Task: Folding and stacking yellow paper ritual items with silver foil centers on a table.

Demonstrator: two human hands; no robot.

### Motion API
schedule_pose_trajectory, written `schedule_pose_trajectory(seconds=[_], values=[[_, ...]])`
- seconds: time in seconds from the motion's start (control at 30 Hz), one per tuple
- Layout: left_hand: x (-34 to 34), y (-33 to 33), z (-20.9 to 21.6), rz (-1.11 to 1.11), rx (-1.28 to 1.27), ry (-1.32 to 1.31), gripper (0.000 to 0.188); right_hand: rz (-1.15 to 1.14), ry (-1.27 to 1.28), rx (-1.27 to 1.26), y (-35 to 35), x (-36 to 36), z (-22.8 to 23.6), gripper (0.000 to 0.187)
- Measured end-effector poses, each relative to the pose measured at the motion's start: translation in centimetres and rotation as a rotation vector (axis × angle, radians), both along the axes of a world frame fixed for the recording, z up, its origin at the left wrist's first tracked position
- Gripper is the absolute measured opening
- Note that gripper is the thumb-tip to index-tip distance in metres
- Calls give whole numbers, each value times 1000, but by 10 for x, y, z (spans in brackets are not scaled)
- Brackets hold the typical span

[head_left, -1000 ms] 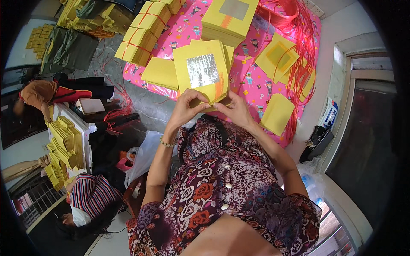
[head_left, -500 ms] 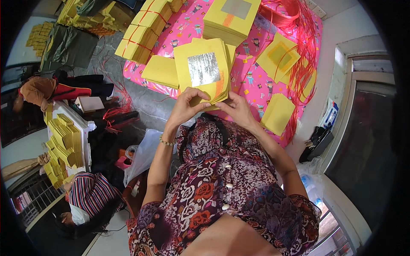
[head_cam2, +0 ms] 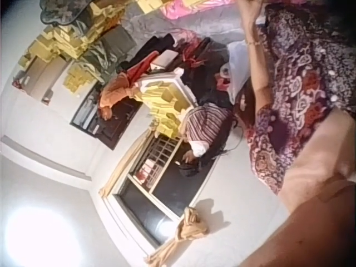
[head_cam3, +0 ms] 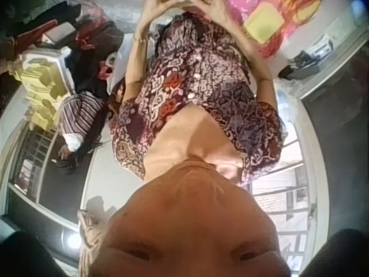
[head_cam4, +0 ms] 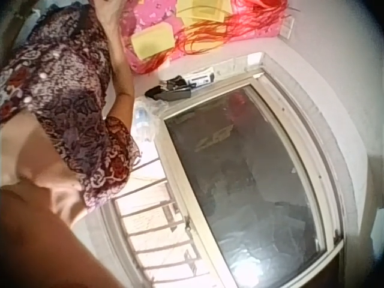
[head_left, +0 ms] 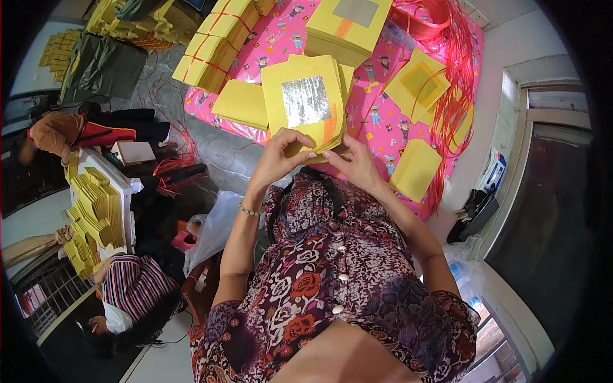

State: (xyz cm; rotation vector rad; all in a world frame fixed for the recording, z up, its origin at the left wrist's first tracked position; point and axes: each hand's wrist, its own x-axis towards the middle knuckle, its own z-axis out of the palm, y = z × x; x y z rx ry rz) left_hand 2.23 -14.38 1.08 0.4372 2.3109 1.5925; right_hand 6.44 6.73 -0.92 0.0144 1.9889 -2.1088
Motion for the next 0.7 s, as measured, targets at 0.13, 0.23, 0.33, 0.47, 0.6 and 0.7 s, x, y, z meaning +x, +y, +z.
schedule_pose_trajectory(seconds=[0.13, 0.23, 0.33, 0.47, 0.6, 0.7], values=[[-1, -2, -1, -20, -21, -29, 23, -1, 36, 29, 1, 1, -6, 31], [0, -1, 2, -32, -45, -57, 23, -26, 22, -4, -1, 2, -5, 32], [0, -1, 2, -32, -56, -49, 23, -25, 52, 106, -1, 0, -1, 32], [0, 0, 4, -37, -65, -40, 24, -26, 54, 107, -1, 2, -1, 32], [1, 0, 4, -25, -49, -52, 23, -20, 40, 77, 0, 3, -2, 31], [0, 0, 4, -34, -54, -31, 23, -9, 46, 53, 1, 4, -7, 31]])
